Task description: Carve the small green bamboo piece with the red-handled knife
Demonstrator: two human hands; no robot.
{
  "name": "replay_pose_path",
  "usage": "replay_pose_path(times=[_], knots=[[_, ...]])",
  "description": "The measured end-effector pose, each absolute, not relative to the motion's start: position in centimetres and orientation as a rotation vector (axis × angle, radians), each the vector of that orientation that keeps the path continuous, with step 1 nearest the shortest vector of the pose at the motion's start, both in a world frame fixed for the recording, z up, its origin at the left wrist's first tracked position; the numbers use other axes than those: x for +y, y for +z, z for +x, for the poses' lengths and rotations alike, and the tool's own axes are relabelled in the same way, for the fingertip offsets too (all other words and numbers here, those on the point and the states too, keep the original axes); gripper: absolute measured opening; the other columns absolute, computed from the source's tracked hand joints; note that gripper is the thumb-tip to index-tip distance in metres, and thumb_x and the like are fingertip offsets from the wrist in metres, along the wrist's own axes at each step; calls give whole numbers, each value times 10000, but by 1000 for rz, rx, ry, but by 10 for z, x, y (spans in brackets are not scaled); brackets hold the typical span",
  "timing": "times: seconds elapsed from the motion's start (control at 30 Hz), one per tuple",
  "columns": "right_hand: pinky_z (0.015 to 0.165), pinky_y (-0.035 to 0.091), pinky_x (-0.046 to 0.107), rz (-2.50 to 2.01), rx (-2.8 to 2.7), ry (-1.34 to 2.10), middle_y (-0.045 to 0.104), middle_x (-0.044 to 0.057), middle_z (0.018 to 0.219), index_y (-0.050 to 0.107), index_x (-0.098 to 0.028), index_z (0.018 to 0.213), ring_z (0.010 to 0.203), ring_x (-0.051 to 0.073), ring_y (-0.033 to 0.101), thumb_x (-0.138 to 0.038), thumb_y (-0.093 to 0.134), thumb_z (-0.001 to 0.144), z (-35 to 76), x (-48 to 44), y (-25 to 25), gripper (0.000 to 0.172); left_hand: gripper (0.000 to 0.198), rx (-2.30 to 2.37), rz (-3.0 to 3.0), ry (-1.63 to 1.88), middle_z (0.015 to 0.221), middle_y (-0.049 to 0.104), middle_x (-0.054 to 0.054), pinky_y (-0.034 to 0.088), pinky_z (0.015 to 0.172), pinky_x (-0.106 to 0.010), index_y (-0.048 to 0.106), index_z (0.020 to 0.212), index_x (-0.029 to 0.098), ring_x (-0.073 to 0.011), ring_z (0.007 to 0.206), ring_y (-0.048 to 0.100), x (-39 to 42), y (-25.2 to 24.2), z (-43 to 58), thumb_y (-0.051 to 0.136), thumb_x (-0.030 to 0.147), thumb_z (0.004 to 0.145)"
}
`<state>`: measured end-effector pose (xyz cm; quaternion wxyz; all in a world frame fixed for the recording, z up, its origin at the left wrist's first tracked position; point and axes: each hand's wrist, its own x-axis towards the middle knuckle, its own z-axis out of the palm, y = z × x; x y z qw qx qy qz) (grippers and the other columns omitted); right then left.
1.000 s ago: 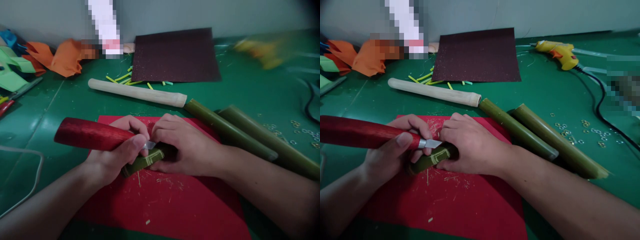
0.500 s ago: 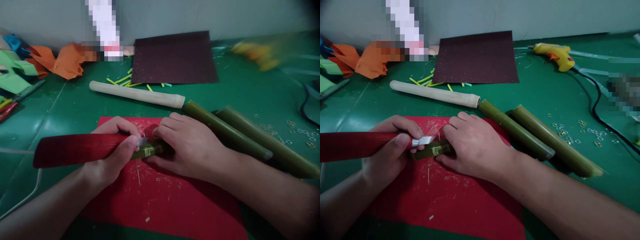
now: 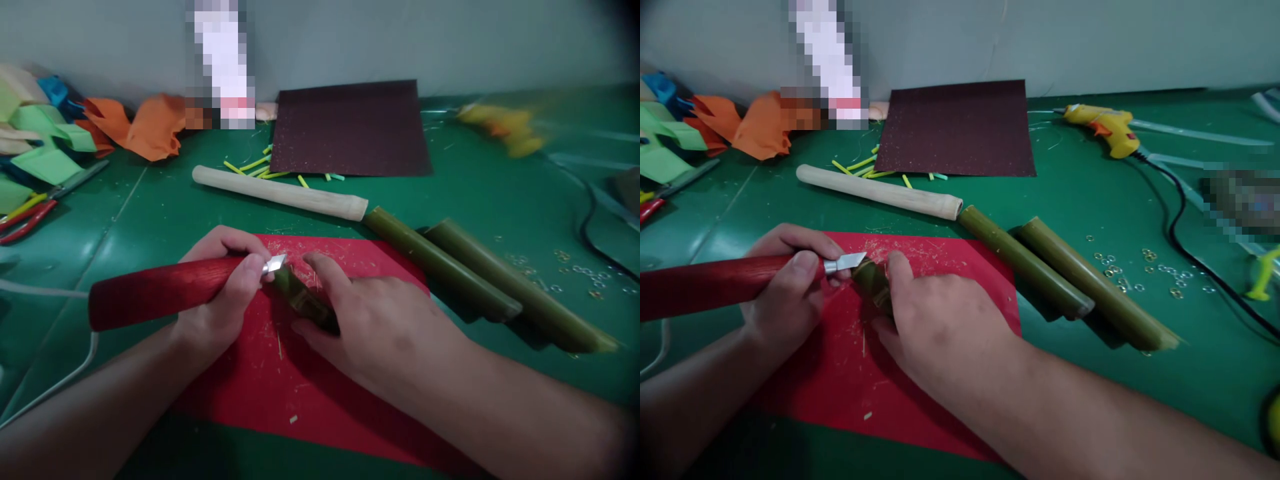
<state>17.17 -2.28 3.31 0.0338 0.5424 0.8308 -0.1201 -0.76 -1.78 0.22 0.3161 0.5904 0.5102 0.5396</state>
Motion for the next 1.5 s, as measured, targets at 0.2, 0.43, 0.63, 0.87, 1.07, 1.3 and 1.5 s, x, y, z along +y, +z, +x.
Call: replay_pose_path(times=[0.2,0.43,0.63,0.87,1.07,1.3,1.5], knots=[[409,215,271,1717,2631,-545,655,33,618,584,-183,1275,522,227,588,-716,571,749,176,-15,29,749,188,1338,1311,1408,599,667,27,501,513,-196,660,725,206,-102,525,603,-19,6,-5,647,348,848],[992,445,387,1452,3198,-847,675,85,1216,663,-153,1146,1130,235,582,-129,484,838,189,6,19,356,211,1281,1098,1462,539,636,24,427,465,-228,646,685,210,-103,473,565,-13,3,-1,579,289,868],[1136,321,448,1354,3157,-1026,585,49,1412,634,-190,1234,1334,221,477,-22,476,762,191,13,15,526,239,1220,1077,1518,544,611,13,409,474,-245,643,680,204,-105,490,547,-11,3,-1,552,264,894],[1026,414,445,1245,3057,-1121,627,93,1258,658,-191,1186,1193,248,547,-166,641,825,187,16,19,362,233,1251,1180,1491,533,587,15,354,436,-273,639,679,231,-111,456,503,-18,1,-5,570,332,877],[947,442,421,1179,3176,-945,589,130,1161,707,-176,1141,1082,241,544,-294,573,927,187,22,7,278,250,1225,1268,1515,607,564,16,347,493,-286,632,681,221,-99,513,475,-21,0,-5,616,385,869],[781,444,323,1226,3360,-721,646,97,926,731,-148,854,867,183,567,-326,469,977,186,31,-9,339,294,1205,1260,1401,505,553,19,315,397,-227,612,620,208,-82,419,447,-18,-3,-4,614,380,859],[626,349,263,1386,3306,-667,580,44,766,675,-149,717,722,132,512,-349,462,980,181,29,-10,394,283,1136,1147,1061,507,629,-4,388,390,-220,632,697,201,-109,395,491,-22,3,3,563,426,854]])
